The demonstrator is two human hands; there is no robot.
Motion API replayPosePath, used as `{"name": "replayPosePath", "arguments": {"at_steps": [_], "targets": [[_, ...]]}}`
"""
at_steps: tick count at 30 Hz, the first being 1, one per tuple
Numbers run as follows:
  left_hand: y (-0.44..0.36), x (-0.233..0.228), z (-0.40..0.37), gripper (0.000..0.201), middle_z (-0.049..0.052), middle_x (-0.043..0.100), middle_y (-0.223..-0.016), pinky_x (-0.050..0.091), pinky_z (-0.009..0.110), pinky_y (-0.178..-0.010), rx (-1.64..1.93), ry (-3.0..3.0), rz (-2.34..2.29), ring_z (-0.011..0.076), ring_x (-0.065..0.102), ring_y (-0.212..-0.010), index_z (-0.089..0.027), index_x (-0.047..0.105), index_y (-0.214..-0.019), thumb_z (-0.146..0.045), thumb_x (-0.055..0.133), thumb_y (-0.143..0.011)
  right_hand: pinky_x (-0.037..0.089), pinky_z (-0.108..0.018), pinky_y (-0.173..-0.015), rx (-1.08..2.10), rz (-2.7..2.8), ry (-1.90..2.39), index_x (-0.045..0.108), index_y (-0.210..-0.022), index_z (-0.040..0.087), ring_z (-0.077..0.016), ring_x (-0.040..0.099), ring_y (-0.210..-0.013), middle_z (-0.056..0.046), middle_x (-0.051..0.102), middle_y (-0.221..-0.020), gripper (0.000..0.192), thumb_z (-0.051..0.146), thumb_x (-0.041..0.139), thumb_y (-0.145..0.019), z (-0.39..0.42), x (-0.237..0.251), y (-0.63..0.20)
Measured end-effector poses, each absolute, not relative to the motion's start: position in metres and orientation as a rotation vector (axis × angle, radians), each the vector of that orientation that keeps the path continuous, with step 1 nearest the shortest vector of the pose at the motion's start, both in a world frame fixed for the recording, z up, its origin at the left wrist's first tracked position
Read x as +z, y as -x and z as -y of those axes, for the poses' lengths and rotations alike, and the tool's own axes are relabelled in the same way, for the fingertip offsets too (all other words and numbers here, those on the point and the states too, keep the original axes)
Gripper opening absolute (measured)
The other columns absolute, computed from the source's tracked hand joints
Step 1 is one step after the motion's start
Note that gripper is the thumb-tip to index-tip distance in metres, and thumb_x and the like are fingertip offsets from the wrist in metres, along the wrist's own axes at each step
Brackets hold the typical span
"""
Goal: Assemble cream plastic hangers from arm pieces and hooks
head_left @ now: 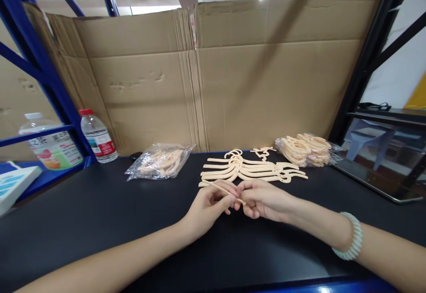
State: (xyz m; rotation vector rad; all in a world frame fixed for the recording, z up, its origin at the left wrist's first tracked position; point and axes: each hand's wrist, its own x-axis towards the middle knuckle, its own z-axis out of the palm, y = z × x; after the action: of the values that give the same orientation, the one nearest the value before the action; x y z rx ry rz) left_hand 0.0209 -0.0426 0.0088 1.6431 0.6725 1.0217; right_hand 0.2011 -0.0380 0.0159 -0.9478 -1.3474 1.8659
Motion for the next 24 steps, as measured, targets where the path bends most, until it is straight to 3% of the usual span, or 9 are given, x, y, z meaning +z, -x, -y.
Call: {"name": "replayPosePath", "arguments": {"at_steps": [2,4,7,9,12,17,20,24], "targets": [[-0.02,0.008,0.042,0.024,0.004,0.062,-0.085,0.051,0.023,-0.057,1.087,-1.591,-0.724,0.0119,0.06,-0.065,-0.014,0.065,-0.08,-0.038,0.066,-0.081,0.038,-0.019,-0.042,1.727,1.509,1.022,0.054,-0.079,0.016,-0.0087,0.058,-0.048,-0.005,0.068,-0.074,0.021,0.035,0.064,-0.075,0.035,0.015,-0.203],[-0.02,0.007,0.041,0.028,0.003,0.061,-0.08,0.051,0.023,-0.056,1.155,-1.502,-0.794,0.0107,0.058,-0.062,-0.014,0.063,-0.081,-0.042,0.066,-0.081,0.046,-0.024,-0.049,1.269,1.771,1.115,0.054,-0.079,0.018,-0.0142,0.063,-0.057,-0.006,0.068,-0.076,0.02,0.038,0.058,-0.08,0.027,0.015,-0.213],[-0.021,0.007,0.039,0.029,0.002,0.062,-0.083,0.052,0.023,-0.058,1.19,-1.38,-0.842,0.01,0.058,-0.062,-0.015,0.058,-0.084,-0.044,0.064,-0.082,0.05,-0.041,-0.081,0.331,2.075,1.138,0.061,-0.09,0.018,-0.0252,0.064,-0.092,-0.011,0.068,-0.095,0.017,0.031,0.06,-0.079,0.008,0.01,-0.233],[-0.021,0.007,0.037,0.03,0.003,0.064,-0.086,0.052,0.024,-0.06,1.194,-1.314,-0.858,0.0099,0.059,-0.063,-0.016,0.055,-0.086,-0.044,0.064,-0.082,0.044,-0.048,-0.095,0.012,2.156,1.186,0.06,-0.108,0.016,-0.0312,0.057,-0.11,-0.016,0.064,-0.113,0.035,0.033,0.063,-0.078,-0.004,0.003,-0.245],[-0.02,0.006,0.036,0.032,0.005,0.067,-0.091,0.053,0.026,-0.066,1.179,-1.252,-0.875,0.0103,0.061,-0.066,-0.016,0.053,-0.089,-0.046,0.063,-0.083,0.042,-0.049,-0.099,-0.065,2.194,1.304,0.054,-0.123,0.012,-0.034,0.052,-0.119,-0.021,0.058,-0.125,0.051,0.039,0.061,-0.081,-0.019,-0.011,-0.254],[-0.02,0.006,0.035,0.032,0.005,0.069,-0.089,0.054,0.027,-0.073,1.201,-1.211,-0.866,0.0112,0.062,-0.071,-0.015,0.054,-0.085,-0.038,0.074,-0.074,0.046,-0.044,-0.093,-0.031,2.191,1.341,0.061,-0.11,0.014,-0.0293,0.06,-0.106,-0.016,0.064,-0.111,0.036,0.038,0.057,-0.085,-0.031,-0.02,-0.252],[-0.02,0.006,0.035,0.036,0.004,0.071,-0.086,0.054,0.028,-0.078,1.222,-1.162,-0.885,0.0139,0.066,-0.075,-0.015,0.053,-0.083,-0.027,0.082,-0.065,0.046,-0.042,-0.091,-0.06,2.175,1.33,0.062,-0.104,0.012,-0.0278,0.059,-0.101,-0.016,0.064,-0.106,0.031,0.034,0.058,-0.084,-0.033,-0.018,-0.248],[-0.018,0.006,0.034,0.035,0.005,0.072,-0.087,0.054,0.029,-0.079,1.239,-1.121,-0.912,0.0168,0.07,-0.078,-0.014,0.054,-0.081,-0.025,0.083,-0.064,0.046,-0.041,-0.088,-0.1,2.132,1.245,0.061,-0.097,0.016,-0.0263,0.057,-0.1,-0.012,0.063,-0.102,0.021,0.028,0.063,-0.081,-0.032,-0.014,-0.247]]}}
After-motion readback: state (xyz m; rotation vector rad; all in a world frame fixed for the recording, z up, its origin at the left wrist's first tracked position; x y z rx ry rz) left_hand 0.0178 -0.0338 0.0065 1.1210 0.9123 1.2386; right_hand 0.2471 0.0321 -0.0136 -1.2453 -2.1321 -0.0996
